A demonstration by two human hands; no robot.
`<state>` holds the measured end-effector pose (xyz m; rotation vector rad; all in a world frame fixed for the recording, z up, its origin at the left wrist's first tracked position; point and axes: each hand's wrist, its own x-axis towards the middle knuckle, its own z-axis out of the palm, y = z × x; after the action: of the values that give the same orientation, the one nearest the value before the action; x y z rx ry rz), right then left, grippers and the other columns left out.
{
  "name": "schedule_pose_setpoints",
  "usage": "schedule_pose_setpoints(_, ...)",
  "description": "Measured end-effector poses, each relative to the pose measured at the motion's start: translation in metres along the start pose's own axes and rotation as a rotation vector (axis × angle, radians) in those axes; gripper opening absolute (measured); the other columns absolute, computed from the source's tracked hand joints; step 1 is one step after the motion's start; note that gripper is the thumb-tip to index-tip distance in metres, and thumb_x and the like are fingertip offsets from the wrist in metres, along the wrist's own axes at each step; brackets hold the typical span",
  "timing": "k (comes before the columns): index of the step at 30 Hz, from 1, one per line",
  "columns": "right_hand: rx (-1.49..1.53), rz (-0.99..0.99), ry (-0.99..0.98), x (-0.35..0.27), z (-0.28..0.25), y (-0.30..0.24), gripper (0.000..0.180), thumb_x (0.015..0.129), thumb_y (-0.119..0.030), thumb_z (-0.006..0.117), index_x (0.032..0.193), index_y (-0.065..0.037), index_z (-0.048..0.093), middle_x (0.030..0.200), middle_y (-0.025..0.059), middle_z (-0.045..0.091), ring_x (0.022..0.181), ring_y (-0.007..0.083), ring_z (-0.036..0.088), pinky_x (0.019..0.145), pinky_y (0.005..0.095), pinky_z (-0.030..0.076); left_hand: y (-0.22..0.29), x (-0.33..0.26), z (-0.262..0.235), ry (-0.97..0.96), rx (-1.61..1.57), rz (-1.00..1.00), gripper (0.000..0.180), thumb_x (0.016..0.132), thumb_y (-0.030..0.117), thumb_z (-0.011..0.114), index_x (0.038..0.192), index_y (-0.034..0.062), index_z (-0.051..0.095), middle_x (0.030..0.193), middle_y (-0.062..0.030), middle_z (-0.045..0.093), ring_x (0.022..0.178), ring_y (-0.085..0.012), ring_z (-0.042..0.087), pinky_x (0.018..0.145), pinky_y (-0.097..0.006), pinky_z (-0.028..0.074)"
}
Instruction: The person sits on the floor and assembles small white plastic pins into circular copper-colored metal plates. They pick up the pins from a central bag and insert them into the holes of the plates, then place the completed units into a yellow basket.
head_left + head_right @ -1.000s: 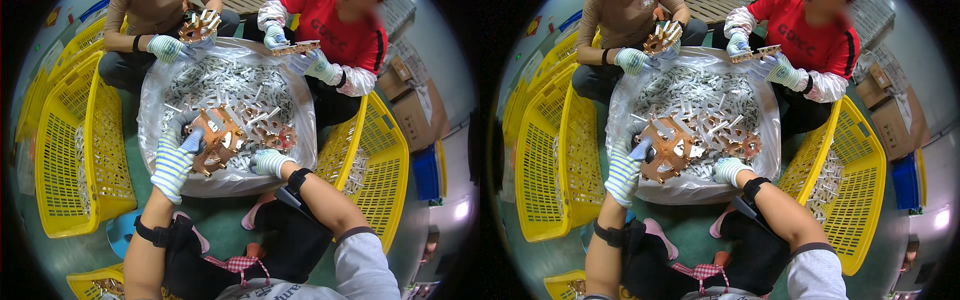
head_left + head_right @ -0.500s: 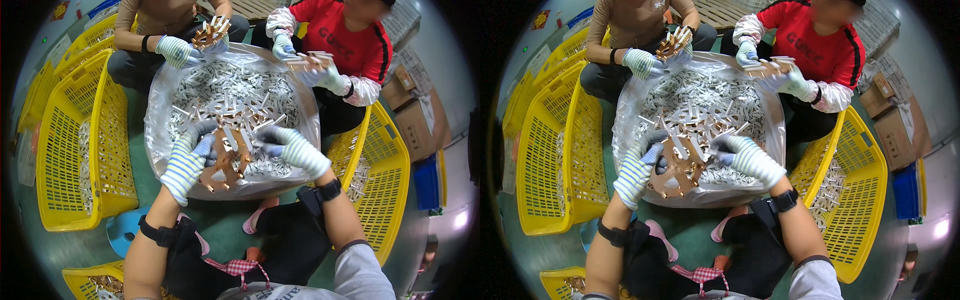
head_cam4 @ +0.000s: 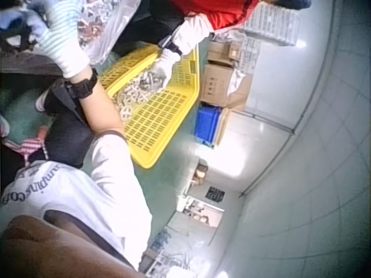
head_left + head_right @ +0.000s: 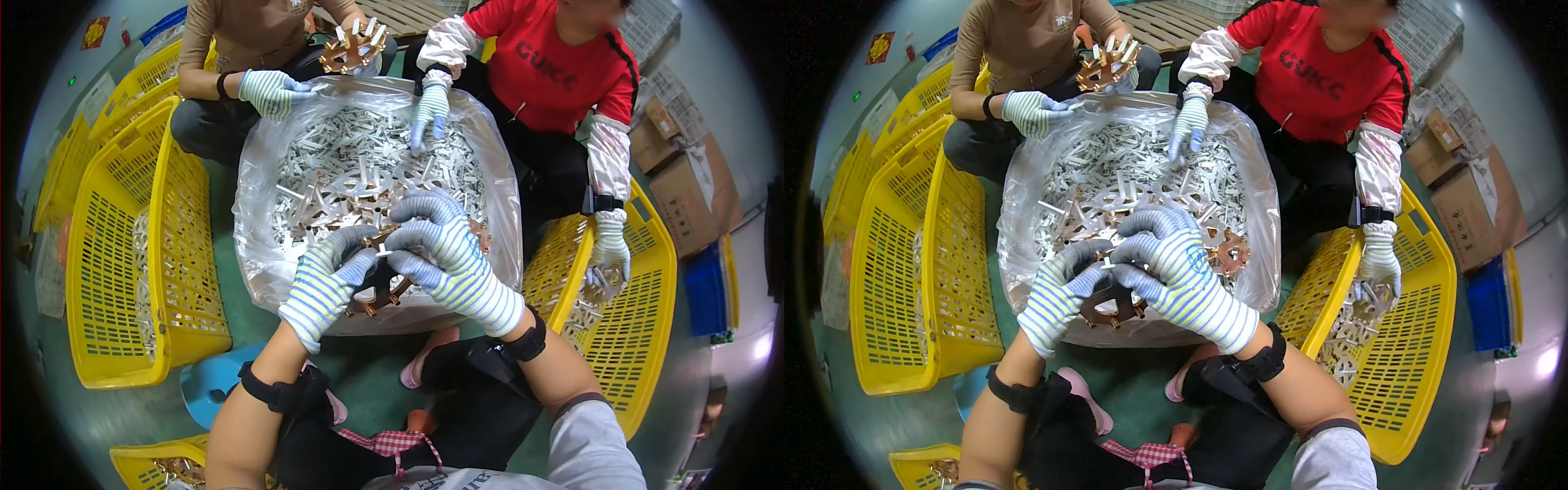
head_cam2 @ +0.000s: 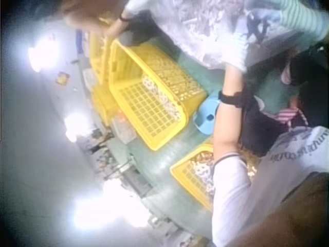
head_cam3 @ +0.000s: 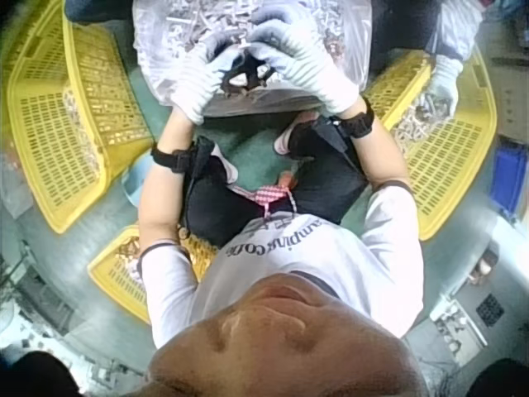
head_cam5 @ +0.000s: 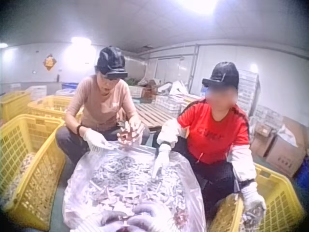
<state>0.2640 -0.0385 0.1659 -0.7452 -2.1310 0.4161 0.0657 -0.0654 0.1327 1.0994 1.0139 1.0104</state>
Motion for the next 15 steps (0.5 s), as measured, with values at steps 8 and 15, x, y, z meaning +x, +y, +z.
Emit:
schedule_pose_setpoints(8,-0.027,0.031,-0.069,-0.006,0.007,0.007,0.019,0.077,-0.025,0.070,0.090,-0.011,0.072,0.119,0.0157,0.057,0.117,0.0333,0.048,0.102,0.0473,0.030,0.003,-0.005,0.002,-0.019,0.052,0.122,0.041,0.085,0.011,0.063,0.124,-0.0013,0.056,0.097,-0.0082,0.066,0.084,-0.0109,0.060,0.077,-0.027,0.051)
schedule_pose_setpoints(15,0.414,0.297,0.019,-0.016,0.024,0.004,0.023,0.082,-0.026,0.069,0.095,-0.008,0.072,0.121,0.0156,0.056,0.118,0.0328,0.048,0.103,0.0456,0.031,0.020,-0.015,0.010,0.100,0.438,0.300,0.040,0.081,0.012,0.067,0.119,0.0001,0.061,0.077,-0.0042,0.062,0.068,-0.0084,0.056,0.064,-0.026,0.049)
